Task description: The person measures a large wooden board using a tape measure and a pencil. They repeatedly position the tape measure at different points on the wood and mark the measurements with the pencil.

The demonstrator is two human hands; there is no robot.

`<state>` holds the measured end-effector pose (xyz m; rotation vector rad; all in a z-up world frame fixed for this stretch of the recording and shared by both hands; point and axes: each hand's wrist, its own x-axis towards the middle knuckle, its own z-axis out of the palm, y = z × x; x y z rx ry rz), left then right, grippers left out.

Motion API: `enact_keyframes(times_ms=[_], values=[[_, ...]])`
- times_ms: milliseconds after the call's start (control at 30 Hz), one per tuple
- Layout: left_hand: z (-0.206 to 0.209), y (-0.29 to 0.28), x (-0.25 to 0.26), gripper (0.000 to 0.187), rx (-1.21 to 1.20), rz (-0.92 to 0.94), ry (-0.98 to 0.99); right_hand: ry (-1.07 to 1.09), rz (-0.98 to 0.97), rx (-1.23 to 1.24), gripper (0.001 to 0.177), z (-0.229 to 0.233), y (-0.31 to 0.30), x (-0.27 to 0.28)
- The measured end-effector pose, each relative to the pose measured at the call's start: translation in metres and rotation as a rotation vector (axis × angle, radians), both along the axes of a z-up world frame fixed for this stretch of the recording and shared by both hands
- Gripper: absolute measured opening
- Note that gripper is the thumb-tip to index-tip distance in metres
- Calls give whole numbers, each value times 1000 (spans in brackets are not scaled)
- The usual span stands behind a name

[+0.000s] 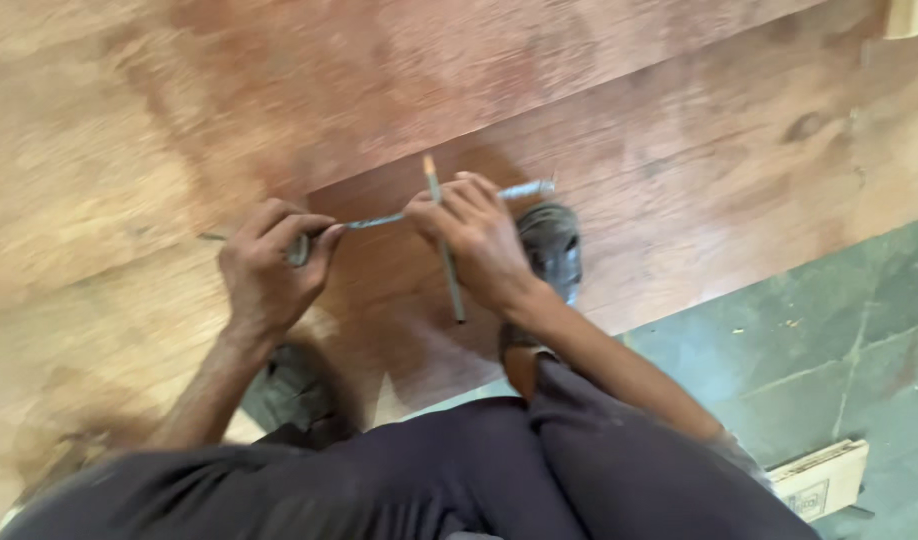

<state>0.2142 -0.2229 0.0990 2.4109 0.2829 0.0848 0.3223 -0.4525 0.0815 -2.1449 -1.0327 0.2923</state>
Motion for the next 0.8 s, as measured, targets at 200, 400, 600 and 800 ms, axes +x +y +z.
enact_keyframes(times_ms=[200, 400, 600, 800], values=[[16, -35, 22, 14, 28, -11, 112, -36, -23, 129, 16, -23, -50, 33], [35, -37, -12, 13, -45, 375, 129, -146, -326, 70, 7, -58, -90, 53], [57, -44, -28, 13, -73, 512, 123, -152, -234, -184, 13, -79, -90, 55], [82, -77, -11, 9, -58, 504, 169, -164, -213, -118, 20, -54, -88, 64]])
